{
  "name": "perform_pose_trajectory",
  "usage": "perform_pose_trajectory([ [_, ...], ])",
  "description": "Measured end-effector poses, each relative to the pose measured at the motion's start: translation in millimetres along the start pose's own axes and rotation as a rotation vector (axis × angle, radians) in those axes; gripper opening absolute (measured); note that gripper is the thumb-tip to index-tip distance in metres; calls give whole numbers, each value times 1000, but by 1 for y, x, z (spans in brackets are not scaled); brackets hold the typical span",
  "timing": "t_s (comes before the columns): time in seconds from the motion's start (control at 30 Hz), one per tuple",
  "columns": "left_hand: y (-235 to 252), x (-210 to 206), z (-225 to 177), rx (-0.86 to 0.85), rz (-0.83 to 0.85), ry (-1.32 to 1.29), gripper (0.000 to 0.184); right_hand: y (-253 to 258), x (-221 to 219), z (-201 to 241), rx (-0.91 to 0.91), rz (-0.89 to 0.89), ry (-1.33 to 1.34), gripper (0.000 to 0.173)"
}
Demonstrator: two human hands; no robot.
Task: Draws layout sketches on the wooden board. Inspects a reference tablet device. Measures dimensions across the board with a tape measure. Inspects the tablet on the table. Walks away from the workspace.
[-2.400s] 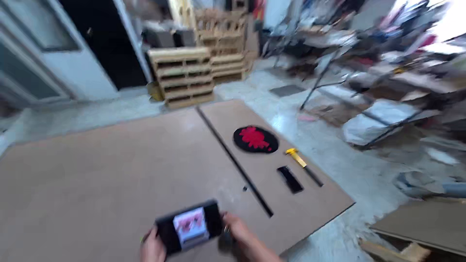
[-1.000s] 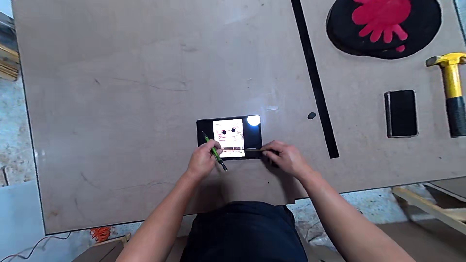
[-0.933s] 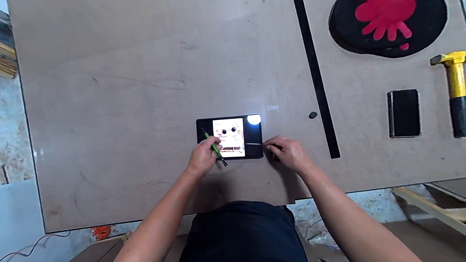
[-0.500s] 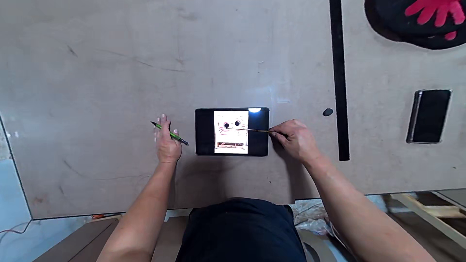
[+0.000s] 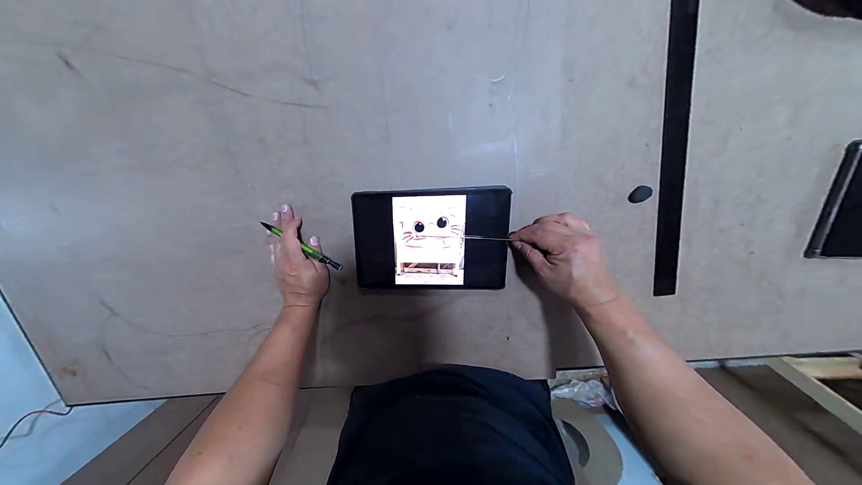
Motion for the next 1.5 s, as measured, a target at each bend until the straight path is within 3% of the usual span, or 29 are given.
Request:
perform_pose_trajectory([
  [1.5, 1, 1, -3, 29, 36, 9, 48, 0, -1, -1, -4, 26, -38, 22],
])
Point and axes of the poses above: each hand's wrist, its own y-axis towards the middle knuckle, its own x-axis out of the back of the hand, z = x × y, the point moved 4 cm from there along y, towards the middle knuckle, and after that the axes turned 14 degrees about -z, right-handed, at the moved point
